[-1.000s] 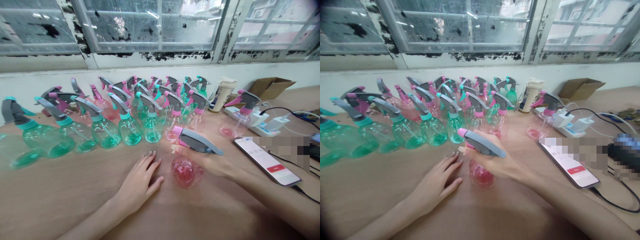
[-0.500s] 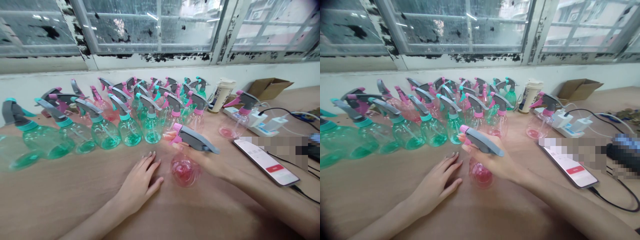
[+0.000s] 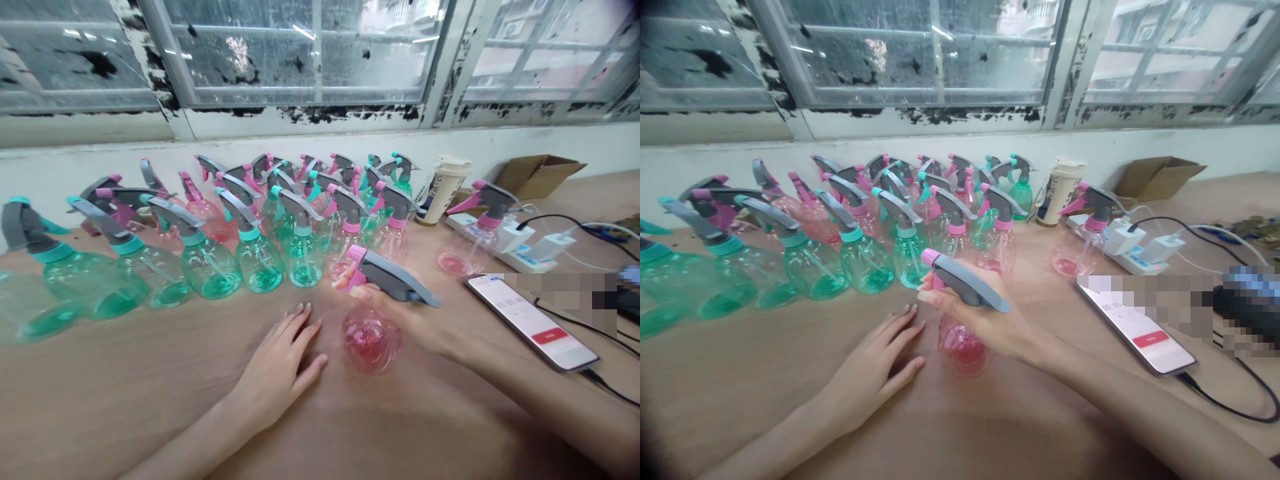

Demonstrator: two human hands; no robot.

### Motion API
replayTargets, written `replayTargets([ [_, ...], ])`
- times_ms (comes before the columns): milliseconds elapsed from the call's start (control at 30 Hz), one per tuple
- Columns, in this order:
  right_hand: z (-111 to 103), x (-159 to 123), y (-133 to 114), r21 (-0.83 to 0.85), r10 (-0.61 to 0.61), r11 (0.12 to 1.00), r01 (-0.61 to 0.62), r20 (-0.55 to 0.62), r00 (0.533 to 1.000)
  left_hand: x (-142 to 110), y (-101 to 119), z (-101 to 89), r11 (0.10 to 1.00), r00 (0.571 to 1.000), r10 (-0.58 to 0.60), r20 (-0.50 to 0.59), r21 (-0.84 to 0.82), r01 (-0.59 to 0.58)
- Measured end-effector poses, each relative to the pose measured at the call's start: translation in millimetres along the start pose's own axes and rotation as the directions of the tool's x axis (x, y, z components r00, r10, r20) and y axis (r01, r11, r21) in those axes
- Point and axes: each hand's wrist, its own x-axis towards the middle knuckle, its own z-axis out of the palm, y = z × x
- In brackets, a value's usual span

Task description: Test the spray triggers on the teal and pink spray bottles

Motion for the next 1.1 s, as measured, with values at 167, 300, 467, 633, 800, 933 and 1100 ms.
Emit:
replayTargets([
  [167, -1.1, 0.3, 4.6, -0.076, -0.038, 0.996, 0.036, -0.021, 0.999, 0.6, 0.3, -0.4, 1.0, 1.0, 0.0, 0.006, 0.004, 0.0],
  [300, -1.0, -0.5, 8.6, -0.071, -0.02, 0.997, 0.018, -0.023, 1.0, 1.1, 0.9, -0.4, 1.0, 1.0, 0.004, 0.016, 0.022, -0.005],
  [467, -0.9, 0.1, 10.7, -0.05, -0.007, 0.999, 0.005, -0.035, 0.999, 0.9, 0.8, 0.0, 1.0, 1.0, 0.004, 0.008, 0.02, -0.004],
  [633, 0.6, 1.9, 12.9, 0.052, -0.001, 0.999, -0.002, 0.058, 0.998, 0.4, 0.4, -0.9, 1.0, 1.0, -0.003, 0.017, 0.017, 0.003],
  [800, 0.8, 0.2, 7.5, 0.067, -0.002, 0.998, 0.0, 0.031, 1.0, 0.4, 0.2, -0.4, 1.0, 1.0, 0.005, 0.01, 0.027, -0.006],
  [933, 1.0, 0.2, 6.8, 0.095, -0.049, 0.995, 0.043, 0.056, 0.997, 0.4, 0.3, 0.0, 0.999, 1.0, 0.014, 0.005, 0.033, -0.014],
  [1100, 2.4, 2.4, 13.1, 0.107, -0.027, 0.994, 0.021, 0.062, 0.998, 0.5, 0.0, -0.1, 0.999, 1.0, 0.014, 0.002, 0.041, -0.014],
])
